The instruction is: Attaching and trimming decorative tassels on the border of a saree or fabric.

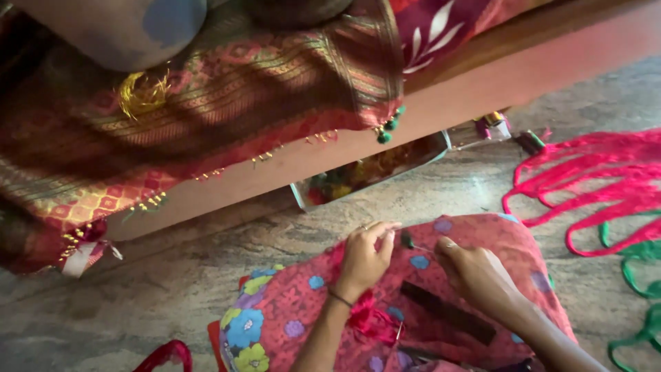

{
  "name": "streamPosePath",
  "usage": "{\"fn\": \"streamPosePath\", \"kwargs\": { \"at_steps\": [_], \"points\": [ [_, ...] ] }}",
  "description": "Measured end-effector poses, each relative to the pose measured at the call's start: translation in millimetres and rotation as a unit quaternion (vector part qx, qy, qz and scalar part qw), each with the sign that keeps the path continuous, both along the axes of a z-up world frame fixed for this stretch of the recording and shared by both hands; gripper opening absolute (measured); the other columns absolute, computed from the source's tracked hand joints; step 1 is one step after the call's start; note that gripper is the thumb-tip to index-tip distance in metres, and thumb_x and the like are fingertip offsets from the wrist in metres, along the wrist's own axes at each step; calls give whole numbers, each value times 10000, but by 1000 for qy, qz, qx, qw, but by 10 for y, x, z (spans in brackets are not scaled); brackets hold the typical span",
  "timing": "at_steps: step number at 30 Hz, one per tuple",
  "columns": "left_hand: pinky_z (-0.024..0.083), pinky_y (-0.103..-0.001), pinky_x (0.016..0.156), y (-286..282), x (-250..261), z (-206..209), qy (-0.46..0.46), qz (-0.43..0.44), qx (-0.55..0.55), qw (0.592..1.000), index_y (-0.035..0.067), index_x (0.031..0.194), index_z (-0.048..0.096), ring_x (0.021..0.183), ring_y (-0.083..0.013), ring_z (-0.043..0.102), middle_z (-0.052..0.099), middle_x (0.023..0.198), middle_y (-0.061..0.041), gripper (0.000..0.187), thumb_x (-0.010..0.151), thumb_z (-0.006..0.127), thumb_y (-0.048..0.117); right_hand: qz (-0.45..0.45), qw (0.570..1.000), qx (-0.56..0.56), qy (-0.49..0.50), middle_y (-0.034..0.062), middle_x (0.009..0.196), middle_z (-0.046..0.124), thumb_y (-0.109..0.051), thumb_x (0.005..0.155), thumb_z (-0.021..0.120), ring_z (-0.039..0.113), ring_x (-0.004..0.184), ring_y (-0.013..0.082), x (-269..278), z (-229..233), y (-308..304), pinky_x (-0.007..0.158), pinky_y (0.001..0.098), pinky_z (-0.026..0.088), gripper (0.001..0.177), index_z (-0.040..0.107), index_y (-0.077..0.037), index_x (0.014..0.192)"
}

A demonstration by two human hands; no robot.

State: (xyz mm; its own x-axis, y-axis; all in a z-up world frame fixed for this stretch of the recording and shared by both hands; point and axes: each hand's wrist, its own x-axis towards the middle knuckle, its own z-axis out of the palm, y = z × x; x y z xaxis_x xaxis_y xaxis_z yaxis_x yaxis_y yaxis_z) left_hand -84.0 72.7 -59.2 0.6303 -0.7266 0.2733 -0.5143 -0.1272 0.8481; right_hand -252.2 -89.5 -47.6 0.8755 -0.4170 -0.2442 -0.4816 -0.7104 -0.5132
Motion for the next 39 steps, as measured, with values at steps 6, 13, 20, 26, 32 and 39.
{"fn": "streamPosePath", "kwargs": {
  "at_steps": [6, 13, 20, 26, 32, 39],
  "points": [
    [542, -386, 971, 51, -272, 949, 68, -40, -53, 995, 63, 1128, 740, 1107, -292, 712, 743, 1169, -146, 239, 939, 654, 182, 133, 977, -79, -148, 192, 1476, 510, -74, 807, 627, 683, 986, 391, 19, 698, 207, 636, 476, 566, 265, 635, -89, 1072],
    [379, -506, 1103, 158, -354, 1002, -72, -6, 0, 997, 105, 937, 819, 1227, -350, 608, 751, 1189, -153, 220, 890, 740, 305, 208, 934, -156, -245, 206, 1541, 406, -91, 689, 666, 607, 1207, 405, -28, 835, 318, 815, 441, 571, 486, 666, -59, 1174],
    [469, -428, 1016, 95, -483, 1028, 4, -37, 41, 998, 85, 849, 789, 1076, -281, 707, 769, 1026, -122, 202, 816, 802, 284, 188, 956, -108, -200, 193, 1614, 406, -206, 761, 733, 644, 1175, 350, -73, 649, 319, 854, 434, 572, 251, 648, -74, 957],
    [555, -331, 923, 323, -74, 732, 23, 46, -72, 996, 82, 890, 783, 1027, -205, 741, 802, 975, -67, 81, 908, 731, 143, 194, 954, -109, -199, 254, 1527, 443, -321, 749, 774, 626, 1137, 453, -129, 997, 394, 800, 500, 541, 384, 676, -49, 1001],
    [518, -378, 845, 1170, 807, 441, -85, 332, 21, 939, 124, 864, 789, 840, -212, 720, 791, 895, -53, 106, 908, 740, 207, 83, 975, -91, -184, 126, 1118, 720, -173, 867, 679, 710, 959, 340, -329, 792, 158, 775, 436, 581, 189, 710, -73, 1025],
    [412, -514, 1019, 1557, 1216, 213, -197, 368, 162, 894, -37, 950, 725, 1210, -432, 592, 630, 1205, -346, 443, 956, 758, 404, -96, 969, -8, -227, 66, 795, 760, -169, 833, 768, 706, 569, 160, -395, 715, -116, 541, 315, 557, 130, 774, -72, 919]
  ]
}}
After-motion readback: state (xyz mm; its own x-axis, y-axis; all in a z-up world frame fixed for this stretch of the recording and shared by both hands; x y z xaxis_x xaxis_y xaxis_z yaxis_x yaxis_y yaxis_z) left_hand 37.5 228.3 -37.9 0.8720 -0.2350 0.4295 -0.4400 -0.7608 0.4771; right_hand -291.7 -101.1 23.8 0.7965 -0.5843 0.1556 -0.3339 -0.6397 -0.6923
